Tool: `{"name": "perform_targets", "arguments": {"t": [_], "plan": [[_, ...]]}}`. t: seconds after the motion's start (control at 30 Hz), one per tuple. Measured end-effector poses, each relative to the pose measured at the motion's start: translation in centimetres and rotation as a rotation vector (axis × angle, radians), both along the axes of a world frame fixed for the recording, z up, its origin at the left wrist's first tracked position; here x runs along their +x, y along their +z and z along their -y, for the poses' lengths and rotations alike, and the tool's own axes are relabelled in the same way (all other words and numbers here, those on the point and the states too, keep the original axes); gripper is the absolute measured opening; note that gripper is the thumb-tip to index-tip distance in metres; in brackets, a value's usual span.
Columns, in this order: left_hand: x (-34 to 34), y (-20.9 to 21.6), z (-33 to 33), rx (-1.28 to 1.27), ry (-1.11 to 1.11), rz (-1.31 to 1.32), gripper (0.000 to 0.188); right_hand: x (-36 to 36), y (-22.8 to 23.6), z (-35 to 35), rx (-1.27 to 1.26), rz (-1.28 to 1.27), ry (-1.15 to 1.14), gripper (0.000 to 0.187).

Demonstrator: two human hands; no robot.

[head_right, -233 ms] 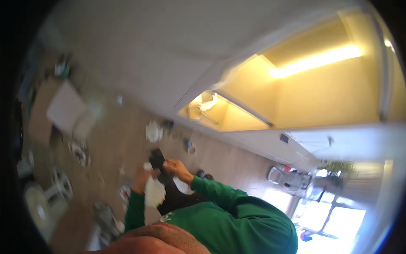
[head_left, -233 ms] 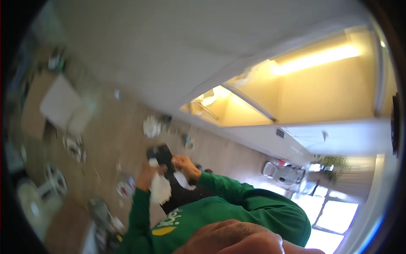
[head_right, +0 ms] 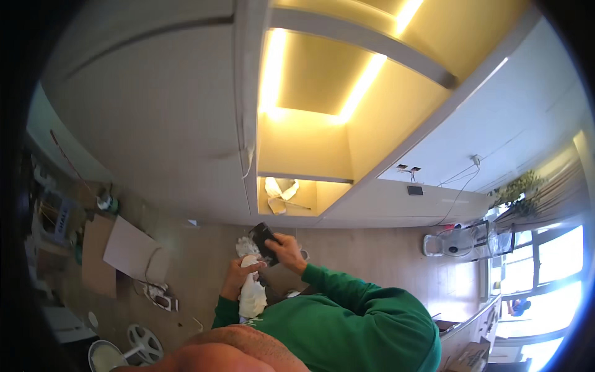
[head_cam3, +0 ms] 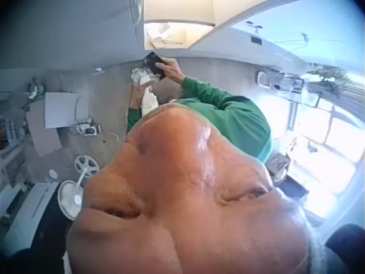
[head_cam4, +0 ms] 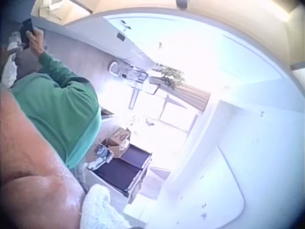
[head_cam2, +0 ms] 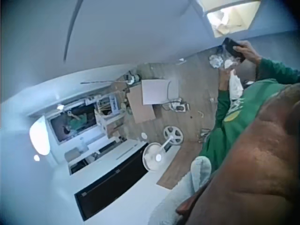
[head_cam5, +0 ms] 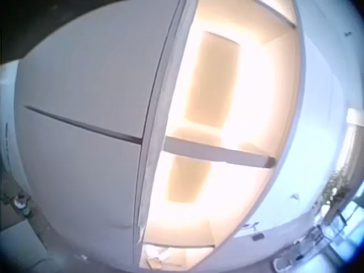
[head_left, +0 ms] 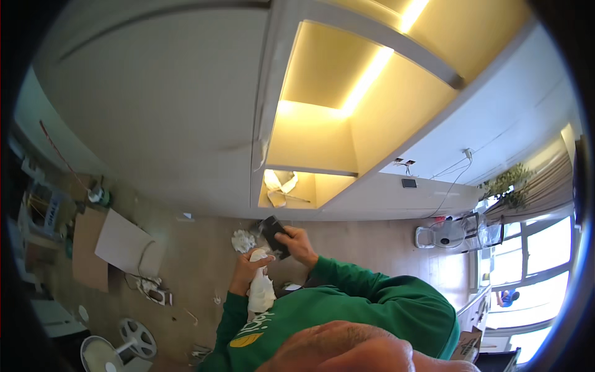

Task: The person sands the underside of a cabinet shelf using a small sanding block and wipes the surface with a white cloth.

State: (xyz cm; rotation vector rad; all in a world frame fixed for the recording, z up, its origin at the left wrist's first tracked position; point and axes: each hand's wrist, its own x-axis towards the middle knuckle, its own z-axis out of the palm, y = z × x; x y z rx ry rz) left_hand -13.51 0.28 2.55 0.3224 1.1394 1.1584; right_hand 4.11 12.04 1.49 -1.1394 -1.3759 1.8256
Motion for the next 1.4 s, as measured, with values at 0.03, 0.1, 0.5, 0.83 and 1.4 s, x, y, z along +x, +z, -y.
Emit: {"name": "perform_targets", "arguments": {"t": [0.03,0.1,0.5,0.83,1.4], "plan": [[0.1,1.0,0.3,-0.014,0.006,0.005,0.014,-0.1,3.1,-0.9,-0.002,-0.067,-0.088,0.025],[1.3,-1.2,3.0,-0.056,0.065,0.132,0.015,2.3,8.3,-2.8,-0.071,-0.187,-0.250,0.024],[1.9,31.6,-11.7,0.819,0.235,-0.734,0.040,16.9,15.6,-9.7,0.062,-0.482,-0.456,0.023],[-0.3,51.4,-40.5,0.385,-0.233,-1.757,0.052,22.8,16.0,-10.8,0.126,-0.469,-0.291,0.022],[7.3,40.6,-19.1,1.138,-0.120,-1.705,0.075,20.9,32.1,-11.0,0.554,-0.611,-0.297,0.034]]}}
